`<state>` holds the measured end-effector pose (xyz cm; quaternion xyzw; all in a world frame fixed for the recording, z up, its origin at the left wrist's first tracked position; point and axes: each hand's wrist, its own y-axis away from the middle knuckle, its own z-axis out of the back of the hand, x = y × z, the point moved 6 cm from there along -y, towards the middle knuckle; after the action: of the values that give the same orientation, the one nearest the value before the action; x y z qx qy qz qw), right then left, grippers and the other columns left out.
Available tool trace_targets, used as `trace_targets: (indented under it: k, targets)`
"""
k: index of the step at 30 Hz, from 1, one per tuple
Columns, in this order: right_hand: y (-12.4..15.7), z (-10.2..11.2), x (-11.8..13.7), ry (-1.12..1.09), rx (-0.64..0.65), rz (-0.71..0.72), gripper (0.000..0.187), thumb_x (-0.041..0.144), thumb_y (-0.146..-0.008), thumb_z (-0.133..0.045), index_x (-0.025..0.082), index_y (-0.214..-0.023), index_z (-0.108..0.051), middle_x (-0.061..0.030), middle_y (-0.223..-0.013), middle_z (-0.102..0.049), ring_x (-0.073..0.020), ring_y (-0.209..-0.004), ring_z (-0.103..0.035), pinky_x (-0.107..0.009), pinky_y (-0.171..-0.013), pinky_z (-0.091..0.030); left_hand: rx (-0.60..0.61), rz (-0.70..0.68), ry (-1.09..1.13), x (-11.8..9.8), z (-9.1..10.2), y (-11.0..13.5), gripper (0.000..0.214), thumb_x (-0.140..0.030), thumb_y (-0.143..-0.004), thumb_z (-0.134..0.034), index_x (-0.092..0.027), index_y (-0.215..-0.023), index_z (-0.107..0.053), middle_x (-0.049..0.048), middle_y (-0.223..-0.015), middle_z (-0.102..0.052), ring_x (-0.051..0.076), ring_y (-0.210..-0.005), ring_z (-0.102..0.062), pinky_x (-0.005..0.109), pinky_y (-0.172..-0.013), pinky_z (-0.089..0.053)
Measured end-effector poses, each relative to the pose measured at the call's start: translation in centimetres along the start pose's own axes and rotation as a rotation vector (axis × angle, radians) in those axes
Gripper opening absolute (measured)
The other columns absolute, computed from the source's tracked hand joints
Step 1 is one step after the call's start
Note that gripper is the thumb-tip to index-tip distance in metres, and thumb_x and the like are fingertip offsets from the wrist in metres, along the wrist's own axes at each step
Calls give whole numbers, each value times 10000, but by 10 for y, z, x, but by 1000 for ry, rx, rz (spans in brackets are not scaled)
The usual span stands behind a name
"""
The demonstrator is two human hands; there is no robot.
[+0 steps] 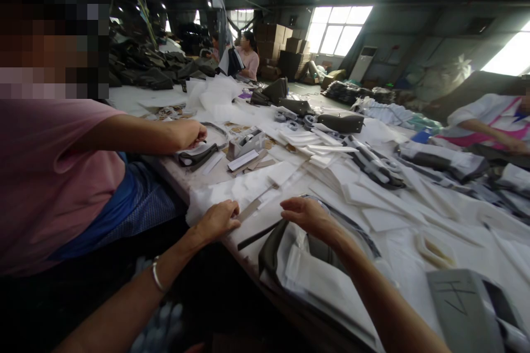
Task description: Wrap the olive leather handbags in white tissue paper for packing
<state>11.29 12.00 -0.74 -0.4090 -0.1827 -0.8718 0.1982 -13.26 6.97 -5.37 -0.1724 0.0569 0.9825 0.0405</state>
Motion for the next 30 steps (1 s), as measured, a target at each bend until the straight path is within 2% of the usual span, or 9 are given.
trace_targets:
  k: [6,10,15,19,24,27,30]
  targets:
    - [-9,-26,16,18,74,-7,363,375,-799,-688,215,-1123,-721,-47,-1115,-744,-247,-1033,-692,-356,-950,-528,24,-16,-34,-8,2,-2,175,-205,-745,-602,-188,-904,-675,87,-978,-714,248,-921,-677,303,-786,-491]
    - [-22,-41,28,4,106,41,312,329,-810,-672,240,-1105,-724,-24,-1102,-746,-226,-995,-699,-343,-928,-532,45,-5,-22,-6,3,-3,146,-210,-717,-616,-199,-853,-668,64,-903,-719,239,-863,-681,296,-737,-489]
    - [-39,-46,34,144,31,29,310,278,-794,-688,210,-1095,-728,-38,-992,-760,-228,-930,-706,-329,-863,-539,7,13,18,-1,1,2,125,-193,-745,-590,-210,-867,-614,28,-901,-697,196,-843,-663,264,-709,-465]
    - [-48,-53,30,192,13,30,311,198,-764,-705,221,-1073,-727,-28,-1000,-752,-205,-906,-703,-296,-828,-536,-38,-14,69,-1,-3,13,116,-159,-804,-541,-224,-897,-565,2,-947,-672,161,-871,-640,244,-742,-452]
    - [-51,-59,28,208,-32,19,462,156,-728,-726,206,-1185,-675,-39,-989,-737,-193,-856,-681,-299,-807,-516,-100,-68,125,1,-12,21,105,-128,-858,-503,-226,-888,-529,-1,-958,-649,152,-925,-612,249,-821,-451]
    - [-52,-58,30,193,-57,22,270,170,-749,-700,217,-1013,-732,-12,-893,-734,-180,-838,-660,-288,-802,-489,-167,-104,198,4,-14,23,83,-143,-880,-513,-224,-887,-526,-1,-933,-645,160,-913,-607,263,-827,-459]
    - [-53,-58,30,139,-49,10,76,219,-769,-682,211,-818,-739,14,-735,-705,-154,-730,-636,-250,-688,-472,-208,-123,291,8,-14,24,66,-165,-884,-535,-226,-907,-546,-4,-928,-651,163,-906,-613,266,-821,-470]
